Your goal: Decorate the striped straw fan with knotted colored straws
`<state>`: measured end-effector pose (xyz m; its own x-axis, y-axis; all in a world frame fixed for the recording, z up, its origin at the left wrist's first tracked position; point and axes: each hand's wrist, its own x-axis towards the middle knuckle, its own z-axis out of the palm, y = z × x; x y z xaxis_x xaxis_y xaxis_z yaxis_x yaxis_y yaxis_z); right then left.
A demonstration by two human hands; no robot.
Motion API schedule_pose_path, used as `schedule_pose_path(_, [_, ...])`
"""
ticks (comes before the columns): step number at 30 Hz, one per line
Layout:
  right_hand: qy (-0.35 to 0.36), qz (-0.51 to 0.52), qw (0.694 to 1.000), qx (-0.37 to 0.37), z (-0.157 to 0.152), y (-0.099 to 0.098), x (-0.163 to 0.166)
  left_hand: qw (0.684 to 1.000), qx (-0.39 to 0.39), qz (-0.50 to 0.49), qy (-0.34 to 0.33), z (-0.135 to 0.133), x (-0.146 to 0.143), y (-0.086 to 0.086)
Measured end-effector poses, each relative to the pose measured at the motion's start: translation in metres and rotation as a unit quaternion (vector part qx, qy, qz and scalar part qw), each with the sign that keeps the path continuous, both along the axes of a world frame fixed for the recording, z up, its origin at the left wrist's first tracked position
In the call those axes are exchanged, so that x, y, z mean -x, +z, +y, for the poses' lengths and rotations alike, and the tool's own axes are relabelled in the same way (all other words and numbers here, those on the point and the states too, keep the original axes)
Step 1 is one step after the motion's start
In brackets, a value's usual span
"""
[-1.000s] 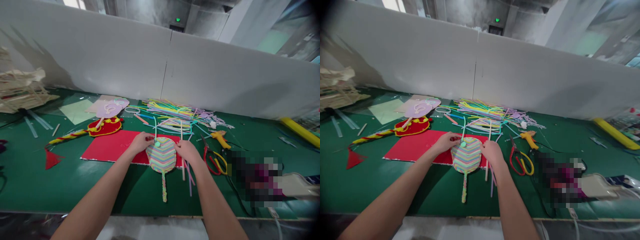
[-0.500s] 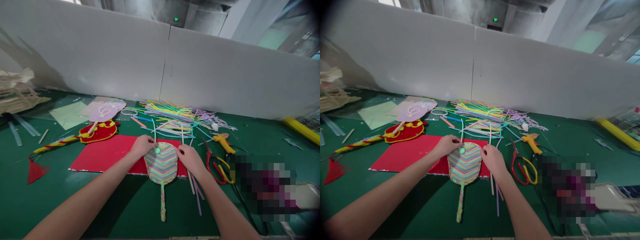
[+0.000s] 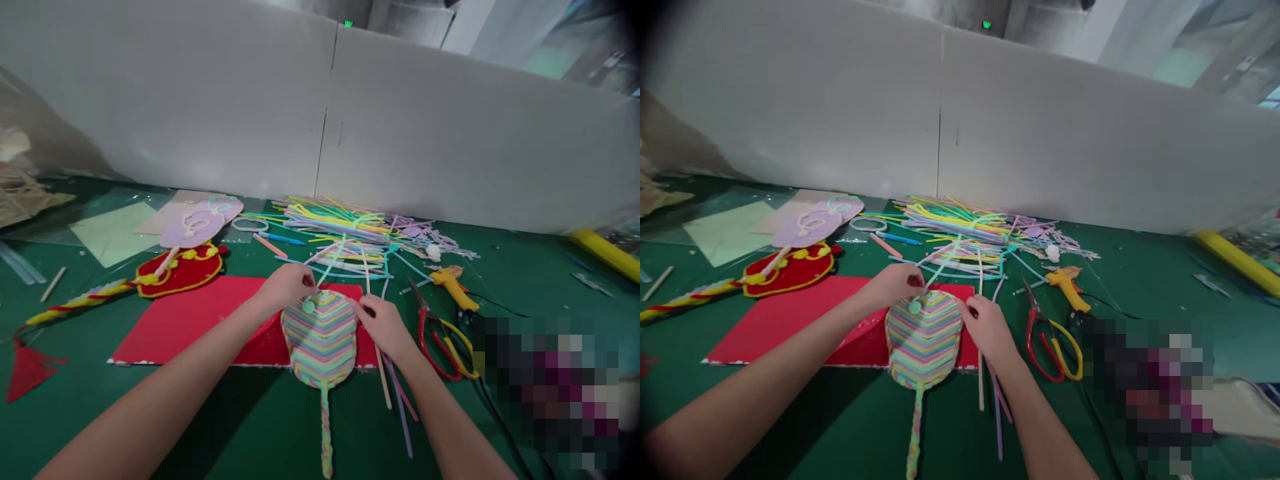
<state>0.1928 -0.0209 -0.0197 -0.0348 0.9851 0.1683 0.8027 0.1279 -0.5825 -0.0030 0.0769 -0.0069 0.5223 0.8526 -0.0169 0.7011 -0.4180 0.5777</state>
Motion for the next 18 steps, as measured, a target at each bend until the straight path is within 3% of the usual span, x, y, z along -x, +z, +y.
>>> schedule_pose_path(4, [0.004,-0.008,1.0,0.002,0.001,-0.001,0.0,0.999,-0.008,-0.03,-0.007,-0.003,-0.001,-0.001])
schedule_pose_path(9, [0.0,-0.007,1.0,-0.002,0.001,-0.001,0.001,0.988,-0.082,-0.131,-0.013,-0.021,0.022,0.008])
schedule_pose_path(13, [-0.007,-0.008,1.0,-0.01,0.001,-0.002,0.001,0.986,-0.074,-0.138,-0.055,-0.04,0.034,0.002])
schedule_pose_path(18, [-0.011,0.0,1.0,-0.011,0.001,-0.004,0.001,0.989,-0.029,-0.131,-0.058,-0.047,0.033,-0.012])
